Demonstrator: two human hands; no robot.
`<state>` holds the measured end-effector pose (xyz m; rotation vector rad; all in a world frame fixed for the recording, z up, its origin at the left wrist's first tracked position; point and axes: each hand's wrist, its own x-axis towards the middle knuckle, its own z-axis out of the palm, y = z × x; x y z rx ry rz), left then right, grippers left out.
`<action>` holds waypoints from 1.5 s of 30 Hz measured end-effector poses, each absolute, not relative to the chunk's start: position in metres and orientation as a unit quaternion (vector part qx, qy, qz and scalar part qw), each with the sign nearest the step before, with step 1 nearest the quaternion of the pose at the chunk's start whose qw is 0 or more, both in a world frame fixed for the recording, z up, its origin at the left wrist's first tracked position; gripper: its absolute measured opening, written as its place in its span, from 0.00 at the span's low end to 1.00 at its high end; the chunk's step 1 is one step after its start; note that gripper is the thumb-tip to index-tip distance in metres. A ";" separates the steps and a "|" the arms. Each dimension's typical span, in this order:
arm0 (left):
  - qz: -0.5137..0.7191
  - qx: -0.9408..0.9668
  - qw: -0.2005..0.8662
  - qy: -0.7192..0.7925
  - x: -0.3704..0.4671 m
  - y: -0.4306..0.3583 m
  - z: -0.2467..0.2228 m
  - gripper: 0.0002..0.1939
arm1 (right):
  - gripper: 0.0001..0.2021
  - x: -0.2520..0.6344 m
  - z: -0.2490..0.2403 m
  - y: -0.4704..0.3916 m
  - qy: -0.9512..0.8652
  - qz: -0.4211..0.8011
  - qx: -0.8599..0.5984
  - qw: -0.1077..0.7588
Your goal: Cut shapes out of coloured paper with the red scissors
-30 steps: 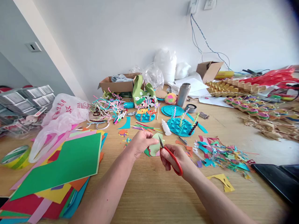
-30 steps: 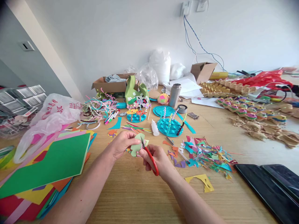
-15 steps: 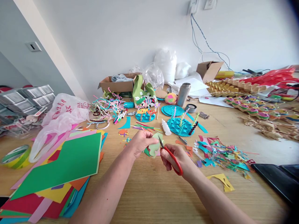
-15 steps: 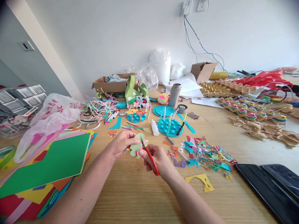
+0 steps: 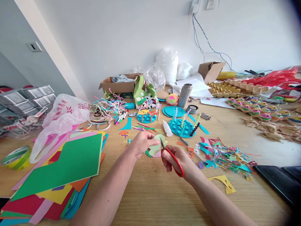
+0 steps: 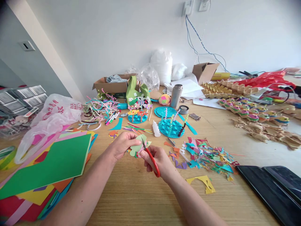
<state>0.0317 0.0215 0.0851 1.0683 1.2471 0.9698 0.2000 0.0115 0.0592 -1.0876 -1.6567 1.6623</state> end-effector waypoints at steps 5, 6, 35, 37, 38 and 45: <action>0.412 0.458 0.578 0.536 0.032 0.021 0.085 0.11 | 0.24 0.200 0.059 0.011 -0.618 0.618 -0.401 0.274; 0.411 0.459 0.578 0.535 0.032 0.021 0.085 0.12 | 0.23 0.200 0.059 0.011 -0.617 0.619 -0.402 0.273; 0.444 0.445 0.589 0.508 0.033 0.020 0.085 0.15 | 0.23 0.201 0.055 0.011 -0.590 0.643 -0.391 0.292; 0.439 0.449 0.588 0.510 0.033 0.019 0.083 0.14 | 0.24 0.201 0.056 0.011 -0.591 0.647 -0.385 0.289; 0.436 0.452 0.588 0.510 0.033 0.019 0.083 0.14 | 0.25 0.201 0.057 0.011 -0.590 0.649 -0.384 0.287; 0.428 0.463 0.587 0.508 0.032 0.019 0.081 0.15 | 0.26 0.200 0.060 0.010 -0.577 0.665 -0.379 0.286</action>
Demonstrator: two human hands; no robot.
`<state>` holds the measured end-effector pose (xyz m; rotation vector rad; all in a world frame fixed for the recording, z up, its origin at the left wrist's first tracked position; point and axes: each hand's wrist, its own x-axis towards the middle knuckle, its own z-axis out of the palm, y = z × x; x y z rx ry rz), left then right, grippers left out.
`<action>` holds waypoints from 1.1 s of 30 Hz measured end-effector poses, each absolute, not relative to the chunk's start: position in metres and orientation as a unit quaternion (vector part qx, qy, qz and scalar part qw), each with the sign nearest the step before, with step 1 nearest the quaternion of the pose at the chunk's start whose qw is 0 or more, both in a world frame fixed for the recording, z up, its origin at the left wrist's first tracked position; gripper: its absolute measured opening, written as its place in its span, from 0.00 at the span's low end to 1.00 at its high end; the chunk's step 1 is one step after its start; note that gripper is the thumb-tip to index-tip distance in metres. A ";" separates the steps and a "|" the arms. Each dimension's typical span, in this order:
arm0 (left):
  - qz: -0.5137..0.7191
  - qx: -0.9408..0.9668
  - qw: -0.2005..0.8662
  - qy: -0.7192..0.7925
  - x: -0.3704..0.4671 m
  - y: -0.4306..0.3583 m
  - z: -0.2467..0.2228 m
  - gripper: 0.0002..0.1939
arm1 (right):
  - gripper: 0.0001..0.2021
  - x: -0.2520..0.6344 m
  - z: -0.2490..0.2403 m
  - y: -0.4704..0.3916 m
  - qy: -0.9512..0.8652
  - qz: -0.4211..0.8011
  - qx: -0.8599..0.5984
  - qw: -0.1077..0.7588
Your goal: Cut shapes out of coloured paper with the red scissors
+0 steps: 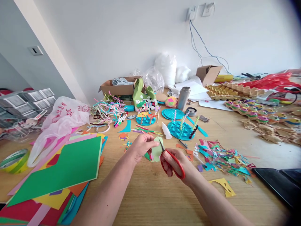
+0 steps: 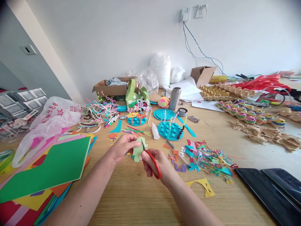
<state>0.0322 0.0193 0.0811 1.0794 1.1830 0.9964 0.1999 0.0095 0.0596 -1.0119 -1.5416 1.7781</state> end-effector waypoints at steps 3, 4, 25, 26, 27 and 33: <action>0.428 0.465 0.583 0.510 0.032 0.020 0.081 0.15 | 0.26 0.200 0.058 0.010 -0.574 0.671 -0.374 0.285; 0.427 0.466 0.583 0.510 0.032 0.020 0.081 0.14 | 0.26 0.200 0.058 0.010 -0.573 0.672 -0.373 0.284; 0.416 0.446 0.607 0.509 0.035 0.020 0.079 0.16 | 0.26 0.201 0.059 0.010 -0.575 0.668 -0.376 0.287; 0.415 0.446 0.608 0.508 0.035 0.021 0.077 0.16 | 0.26 0.201 0.058 0.010 -0.573 0.669 -0.377 0.288; 0.414 0.447 0.610 0.506 0.035 0.021 0.076 0.16 | 0.26 0.201 0.058 0.010 -0.571 0.669 -0.377 0.290; 0.413 0.452 0.610 0.503 0.034 0.022 0.073 0.16 | 0.26 0.202 0.058 0.011 -0.577 0.664 -0.380 0.285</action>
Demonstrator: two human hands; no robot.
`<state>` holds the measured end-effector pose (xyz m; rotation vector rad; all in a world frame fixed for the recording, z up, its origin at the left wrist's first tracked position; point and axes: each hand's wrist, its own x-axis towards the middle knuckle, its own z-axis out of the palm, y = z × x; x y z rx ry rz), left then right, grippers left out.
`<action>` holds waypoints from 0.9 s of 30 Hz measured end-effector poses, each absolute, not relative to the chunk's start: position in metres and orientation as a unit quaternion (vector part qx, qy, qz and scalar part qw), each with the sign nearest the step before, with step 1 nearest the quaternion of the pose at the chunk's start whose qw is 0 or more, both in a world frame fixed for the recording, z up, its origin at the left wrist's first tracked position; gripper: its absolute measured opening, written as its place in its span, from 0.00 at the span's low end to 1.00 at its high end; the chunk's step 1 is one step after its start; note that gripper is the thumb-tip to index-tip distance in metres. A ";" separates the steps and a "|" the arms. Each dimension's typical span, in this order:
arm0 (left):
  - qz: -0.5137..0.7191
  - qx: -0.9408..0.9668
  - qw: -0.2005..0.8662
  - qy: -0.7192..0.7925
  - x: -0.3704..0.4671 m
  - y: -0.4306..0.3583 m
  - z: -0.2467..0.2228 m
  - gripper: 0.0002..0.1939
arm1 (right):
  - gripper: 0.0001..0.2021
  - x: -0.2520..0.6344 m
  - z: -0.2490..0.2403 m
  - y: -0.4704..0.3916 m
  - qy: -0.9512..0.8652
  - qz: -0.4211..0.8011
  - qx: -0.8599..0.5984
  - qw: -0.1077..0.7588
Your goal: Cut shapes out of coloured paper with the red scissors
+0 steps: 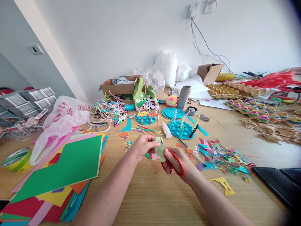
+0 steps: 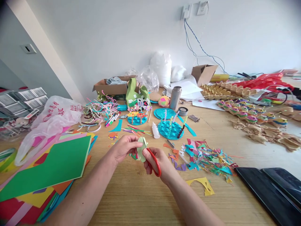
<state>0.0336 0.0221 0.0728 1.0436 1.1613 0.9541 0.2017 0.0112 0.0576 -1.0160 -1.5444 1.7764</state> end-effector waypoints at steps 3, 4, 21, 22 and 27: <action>0.416 0.453 0.608 0.502 0.033 0.021 0.074 0.14 | 0.26 0.202 0.056 0.012 -0.578 0.664 -0.380 0.284; 0.414 0.455 0.607 0.503 0.033 0.021 0.075 0.13 | 0.26 0.202 0.056 0.012 -0.579 0.662 -0.382 0.284; 0.424 0.447 0.592 0.519 0.032 0.020 0.081 0.16 | 0.27 0.204 0.055 0.012 -0.599 0.643 -0.383 0.283; 0.428 0.443 0.592 0.519 0.032 0.020 0.081 0.16 | 0.27 0.203 0.056 0.012 -0.599 0.644 -0.385 0.281; 0.423 0.446 0.599 0.513 0.031 0.021 0.080 0.15 | 0.27 0.202 0.061 0.011 -0.604 0.641 -0.385 0.275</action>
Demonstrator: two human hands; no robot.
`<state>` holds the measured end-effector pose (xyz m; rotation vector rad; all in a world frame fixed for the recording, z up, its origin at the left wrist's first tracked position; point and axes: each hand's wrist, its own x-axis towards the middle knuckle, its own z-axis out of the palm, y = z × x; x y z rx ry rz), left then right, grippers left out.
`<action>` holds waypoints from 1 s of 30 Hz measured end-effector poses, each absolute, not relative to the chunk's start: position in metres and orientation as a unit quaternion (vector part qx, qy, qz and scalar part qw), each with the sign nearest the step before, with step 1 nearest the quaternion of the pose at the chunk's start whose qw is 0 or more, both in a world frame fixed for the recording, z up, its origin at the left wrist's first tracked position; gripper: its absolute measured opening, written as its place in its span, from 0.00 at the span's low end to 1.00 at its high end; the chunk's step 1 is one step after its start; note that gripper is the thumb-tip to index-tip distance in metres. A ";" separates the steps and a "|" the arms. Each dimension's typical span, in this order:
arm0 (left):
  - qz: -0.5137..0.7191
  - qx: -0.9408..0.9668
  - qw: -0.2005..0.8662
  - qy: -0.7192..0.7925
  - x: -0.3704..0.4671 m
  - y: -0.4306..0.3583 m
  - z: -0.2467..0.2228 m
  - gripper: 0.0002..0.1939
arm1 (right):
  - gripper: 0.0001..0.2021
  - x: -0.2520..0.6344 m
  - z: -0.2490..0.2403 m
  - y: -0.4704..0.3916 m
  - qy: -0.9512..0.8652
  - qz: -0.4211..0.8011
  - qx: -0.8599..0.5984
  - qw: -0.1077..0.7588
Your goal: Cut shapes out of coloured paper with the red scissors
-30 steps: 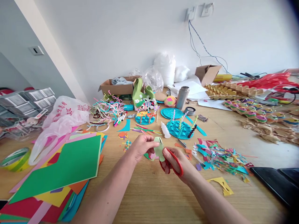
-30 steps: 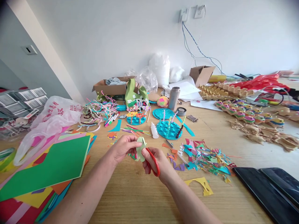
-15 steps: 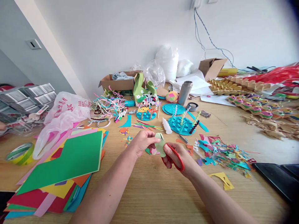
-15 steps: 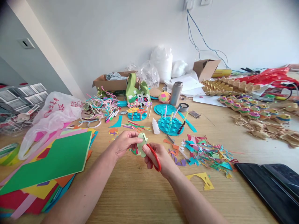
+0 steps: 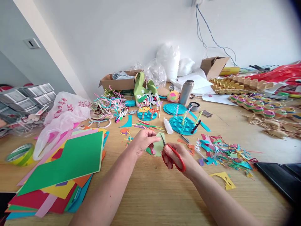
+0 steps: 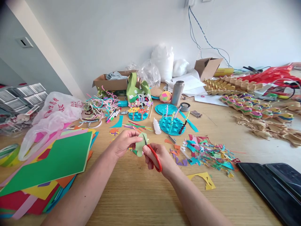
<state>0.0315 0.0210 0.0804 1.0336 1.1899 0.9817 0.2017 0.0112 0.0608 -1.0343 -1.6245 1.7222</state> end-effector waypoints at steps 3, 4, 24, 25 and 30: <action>0.420 0.452 0.601 0.507 0.031 0.021 0.079 0.14 | 0.26 0.202 0.060 0.011 -0.602 0.645 -0.382 0.275; 0.420 0.454 0.601 0.505 0.031 0.021 0.079 0.14 | 0.26 0.203 0.059 0.011 -0.600 0.647 -0.381 0.276; 0.416 0.477 0.584 0.508 0.032 0.022 0.077 0.12 | 0.29 0.201 0.058 0.011 -0.603 0.640 -0.381 0.286; 0.416 0.475 0.586 0.508 0.032 0.022 0.077 0.12 | 0.29 0.201 0.058 0.011 -0.602 0.640 -0.382 0.287; 0.417 0.462 0.605 0.497 0.032 0.022 0.076 0.13 | 0.28 0.202 0.058 0.011 -0.599 0.642 -0.378 0.293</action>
